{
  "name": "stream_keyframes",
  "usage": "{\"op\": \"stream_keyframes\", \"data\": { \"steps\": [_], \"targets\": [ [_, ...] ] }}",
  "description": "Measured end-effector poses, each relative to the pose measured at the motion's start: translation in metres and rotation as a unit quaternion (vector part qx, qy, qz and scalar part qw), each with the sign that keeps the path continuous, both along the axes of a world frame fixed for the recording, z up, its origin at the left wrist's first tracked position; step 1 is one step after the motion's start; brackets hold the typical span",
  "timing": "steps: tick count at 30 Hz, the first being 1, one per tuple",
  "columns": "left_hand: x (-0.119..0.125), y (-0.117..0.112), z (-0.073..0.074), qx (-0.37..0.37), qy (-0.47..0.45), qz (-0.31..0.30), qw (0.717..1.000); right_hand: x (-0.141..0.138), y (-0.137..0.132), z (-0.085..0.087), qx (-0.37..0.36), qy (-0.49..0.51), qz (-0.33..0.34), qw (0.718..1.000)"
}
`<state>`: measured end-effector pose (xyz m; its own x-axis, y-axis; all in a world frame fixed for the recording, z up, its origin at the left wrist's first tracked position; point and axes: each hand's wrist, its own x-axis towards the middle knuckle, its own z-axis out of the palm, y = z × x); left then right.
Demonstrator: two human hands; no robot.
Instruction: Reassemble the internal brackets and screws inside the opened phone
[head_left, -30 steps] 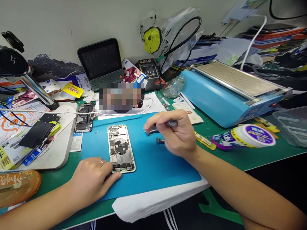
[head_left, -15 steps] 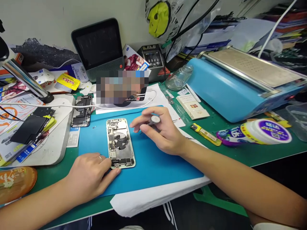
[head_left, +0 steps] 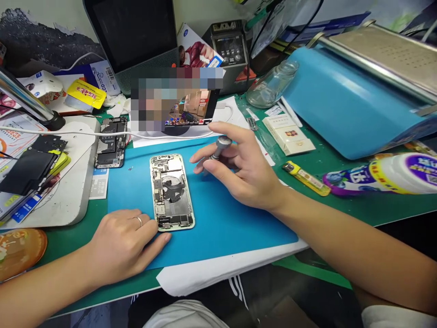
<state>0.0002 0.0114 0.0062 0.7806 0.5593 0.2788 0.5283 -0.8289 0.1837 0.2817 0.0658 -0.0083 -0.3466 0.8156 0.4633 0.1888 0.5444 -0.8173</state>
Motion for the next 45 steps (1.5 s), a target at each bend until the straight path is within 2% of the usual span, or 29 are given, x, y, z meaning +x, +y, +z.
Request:
{"op": "stream_keyframes", "data": {
  "steps": [7, 10, 16, 21, 27, 39, 45],
  "targets": [
    [0.003, 0.0, 0.006, 0.0, -0.053, -0.084, 0.995, -0.007, -0.006, 0.005, 0.045, 0.084, -0.023, 0.995],
    [0.003, -0.001, 0.006, 0.011, -0.054, -0.105, 0.993, -0.007, -0.006, 0.005, 0.043, 0.086, -0.026, 0.995],
    [0.001, -0.002, 0.004, 0.02, -0.051, -0.106, 0.993, -0.005, -0.003, 0.002, 0.05, 0.058, -0.009, 0.997],
    [0.001, -0.001, 0.006, 0.006, -0.035, -0.113, 0.993, -0.005, -0.007, 0.007, 0.032, 0.044, -0.031, 0.998],
    [0.002, 0.001, 0.009, 0.009, -0.012, -0.089, 0.996, -0.004, -0.007, 0.008, 0.019, 0.035, -0.031, 0.999],
    [-0.002, 0.003, 0.011, -0.022, 0.114, -0.155, 0.981, -0.004, 0.0, -0.001, 0.064, 0.021, -0.005, 0.998],
    [-0.002, 0.004, 0.009, -0.037, 0.104, -0.152, 0.982, -0.004, -0.001, 0.0, 0.06, 0.022, 0.004, 0.998]
  ]
}}
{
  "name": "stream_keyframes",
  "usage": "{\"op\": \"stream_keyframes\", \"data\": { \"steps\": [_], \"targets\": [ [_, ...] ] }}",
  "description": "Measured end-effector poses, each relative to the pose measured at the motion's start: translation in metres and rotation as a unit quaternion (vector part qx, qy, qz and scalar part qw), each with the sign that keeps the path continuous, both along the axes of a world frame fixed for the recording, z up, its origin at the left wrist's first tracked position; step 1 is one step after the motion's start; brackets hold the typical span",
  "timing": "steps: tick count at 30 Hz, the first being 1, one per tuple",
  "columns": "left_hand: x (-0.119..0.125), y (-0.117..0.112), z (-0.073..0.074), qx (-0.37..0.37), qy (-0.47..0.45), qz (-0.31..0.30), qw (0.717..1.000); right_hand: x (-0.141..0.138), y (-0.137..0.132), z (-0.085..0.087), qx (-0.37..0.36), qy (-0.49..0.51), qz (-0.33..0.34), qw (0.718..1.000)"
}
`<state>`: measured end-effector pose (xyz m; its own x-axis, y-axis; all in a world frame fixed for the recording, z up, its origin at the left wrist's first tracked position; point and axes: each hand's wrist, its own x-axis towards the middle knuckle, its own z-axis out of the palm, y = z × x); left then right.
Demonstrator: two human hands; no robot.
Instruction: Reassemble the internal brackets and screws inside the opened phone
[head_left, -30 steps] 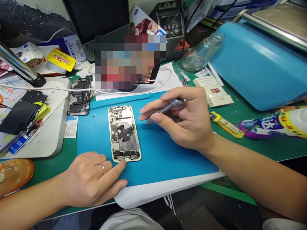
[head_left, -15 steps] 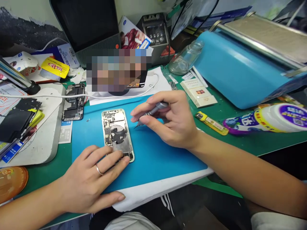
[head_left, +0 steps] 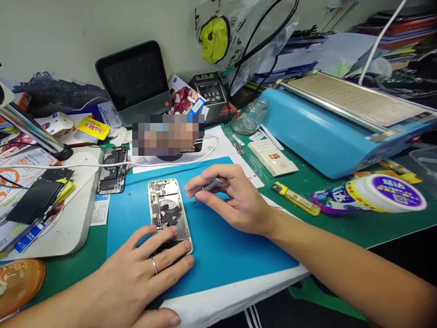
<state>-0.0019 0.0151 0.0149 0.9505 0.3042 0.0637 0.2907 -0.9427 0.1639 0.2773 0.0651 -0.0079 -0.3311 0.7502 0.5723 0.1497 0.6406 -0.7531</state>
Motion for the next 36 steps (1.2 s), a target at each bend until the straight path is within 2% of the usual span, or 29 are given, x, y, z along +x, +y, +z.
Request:
{"op": "stream_keyframes", "data": {
  "steps": [5, 12, 24, 29, 36],
  "targets": [
    [0.0003, -0.0009, -0.0011, -0.004, -0.024, 0.01, 1.0, 0.0013, 0.0002, 0.0001, 0.003, -0.005, 0.002, 1.0],
    [0.0037, 0.0031, 0.0063, -0.005, 0.025, -0.017, 1.0, 0.0006, 0.0005, 0.0, 0.012, -0.015, 0.003, 1.0],
    [0.0057, 0.003, 0.0013, -0.049, -0.009, 0.019, 0.999, 0.0017, -0.0009, 0.0003, 0.0, -0.025, -0.012, 1.0],
    [0.0051, 0.0017, -0.0001, -0.034, -0.042, 0.014, 0.998, 0.0046, -0.0005, 0.0008, -0.004, -0.034, -0.012, 0.999],
    [0.0039, -0.0006, 0.0034, 0.017, -0.134, -0.004, 0.991, 0.0075, -0.0021, 0.0051, -0.028, -0.037, -0.025, 0.999]
  ]
}}
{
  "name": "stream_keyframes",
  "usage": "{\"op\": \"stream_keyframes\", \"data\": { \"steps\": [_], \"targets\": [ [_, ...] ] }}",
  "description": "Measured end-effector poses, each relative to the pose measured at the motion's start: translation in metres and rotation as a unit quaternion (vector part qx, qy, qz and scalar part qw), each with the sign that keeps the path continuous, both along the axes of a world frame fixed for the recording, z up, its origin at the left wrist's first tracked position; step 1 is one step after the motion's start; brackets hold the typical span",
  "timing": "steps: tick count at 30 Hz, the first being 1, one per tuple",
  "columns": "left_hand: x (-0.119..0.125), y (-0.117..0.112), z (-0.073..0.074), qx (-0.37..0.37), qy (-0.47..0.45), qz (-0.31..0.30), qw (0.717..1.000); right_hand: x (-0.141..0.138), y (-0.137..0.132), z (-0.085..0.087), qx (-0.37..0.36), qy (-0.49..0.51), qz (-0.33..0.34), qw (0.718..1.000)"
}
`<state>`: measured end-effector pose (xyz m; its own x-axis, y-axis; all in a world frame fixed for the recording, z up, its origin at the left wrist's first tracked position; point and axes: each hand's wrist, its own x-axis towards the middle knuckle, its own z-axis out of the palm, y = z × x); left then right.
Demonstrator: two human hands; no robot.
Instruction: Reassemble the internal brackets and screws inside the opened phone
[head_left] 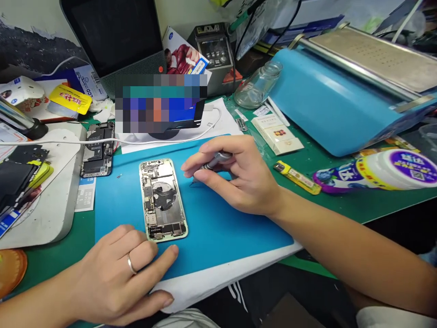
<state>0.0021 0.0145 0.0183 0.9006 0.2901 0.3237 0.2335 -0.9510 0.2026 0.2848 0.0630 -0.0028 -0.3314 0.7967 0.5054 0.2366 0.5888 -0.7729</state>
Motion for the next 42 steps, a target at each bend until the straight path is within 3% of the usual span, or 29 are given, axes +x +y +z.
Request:
{"op": "stream_keyframes", "data": {
  "steps": [8, 14, 20, 30, 33, 37, 42],
  "targets": [
    [0.001, -0.002, -0.006, -0.014, 0.036, 0.029, 0.999, -0.001, -0.001, 0.001, -0.004, 0.0, -0.005, 1.0],
    [-0.001, -0.004, -0.01, -0.03, 0.047, 0.041, 0.998, -0.001, 0.002, -0.002, 0.055, 0.012, 0.001, 0.998],
    [-0.001, -0.002, -0.01, -0.028, 0.058, 0.039, 0.997, 0.0, 0.002, 0.0, 0.059, -0.005, -0.003, 0.998],
    [-0.002, -0.004, -0.007, -0.015, 0.034, 0.06, 0.998, -0.002, 0.0, 0.003, 0.068, 0.004, 0.021, 0.997],
    [-0.003, -0.004, -0.006, 0.011, 0.002, 0.104, 0.994, -0.003, -0.006, 0.005, 0.082, -0.01, 0.057, 0.995],
    [-0.003, -0.001, -0.007, 0.031, 0.011, 0.206, 0.978, -0.002, -0.012, 0.009, 0.189, -0.131, 0.108, 0.967],
    [-0.001, 0.002, -0.011, -0.001, 0.057, 0.248, 0.967, 0.001, -0.01, 0.012, 0.276, -0.298, 0.139, 0.903]
  ]
}}
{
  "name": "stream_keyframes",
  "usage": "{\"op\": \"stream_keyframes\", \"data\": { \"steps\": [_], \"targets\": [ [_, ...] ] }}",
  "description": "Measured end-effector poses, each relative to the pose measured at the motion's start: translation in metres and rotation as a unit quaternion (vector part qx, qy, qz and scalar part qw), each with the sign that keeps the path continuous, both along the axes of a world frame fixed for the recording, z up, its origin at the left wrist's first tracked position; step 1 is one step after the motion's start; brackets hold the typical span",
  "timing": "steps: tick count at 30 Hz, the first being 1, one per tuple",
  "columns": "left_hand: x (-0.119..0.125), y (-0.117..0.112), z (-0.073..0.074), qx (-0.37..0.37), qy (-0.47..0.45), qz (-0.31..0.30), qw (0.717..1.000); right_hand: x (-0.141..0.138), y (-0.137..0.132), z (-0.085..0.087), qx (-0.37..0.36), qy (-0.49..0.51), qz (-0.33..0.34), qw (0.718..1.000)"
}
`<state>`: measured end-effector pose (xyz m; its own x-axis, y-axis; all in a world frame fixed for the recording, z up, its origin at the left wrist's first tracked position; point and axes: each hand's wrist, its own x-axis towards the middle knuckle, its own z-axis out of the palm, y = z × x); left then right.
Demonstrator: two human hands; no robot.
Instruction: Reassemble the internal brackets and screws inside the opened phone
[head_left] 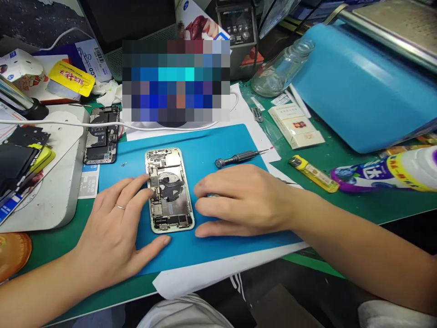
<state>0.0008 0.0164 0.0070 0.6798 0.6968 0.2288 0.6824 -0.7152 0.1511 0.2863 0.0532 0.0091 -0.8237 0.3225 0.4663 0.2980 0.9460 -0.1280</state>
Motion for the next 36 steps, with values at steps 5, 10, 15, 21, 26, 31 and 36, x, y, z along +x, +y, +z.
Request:
{"op": "stream_keyframes", "data": {
  "steps": [5, 10, 15, 21, 26, 31, 36],
  "targets": [
    [0.001, 0.002, -0.001, -0.011, 0.02, 0.002, 1.0, 0.001, 0.003, -0.002, 0.058, -0.089, -0.029, 0.994],
    [0.002, 0.004, -0.001, -0.03, 0.028, -0.024, 0.999, -0.001, 0.004, -0.005, 0.099, -0.08, -0.038, 0.991],
    [0.001, 0.005, -0.003, -0.04, 0.029, -0.031, 0.998, -0.003, 0.002, -0.004, 0.121, -0.052, -0.027, 0.991],
    [0.001, 0.004, -0.004, -0.032, 0.018, -0.04, 0.999, -0.005, -0.001, -0.001, 0.146, 0.0, -0.033, 0.989],
    [0.001, 0.004, -0.005, -0.036, 0.011, -0.04, 0.999, -0.007, -0.001, -0.003, 0.138, 0.015, -0.04, 0.989],
    [0.001, 0.004, -0.005, -0.04, 0.003, -0.031, 0.999, -0.009, -0.002, -0.006, 0.134, 0.024, -0.046, 0.99],
    [0.002, 0.003, -0.005, -0.046, -0.006, -0.026, 0.999, -0.011, -0.003, -0.007, 0.119, 0.024, -0.046, 0.991]
  ]
}}
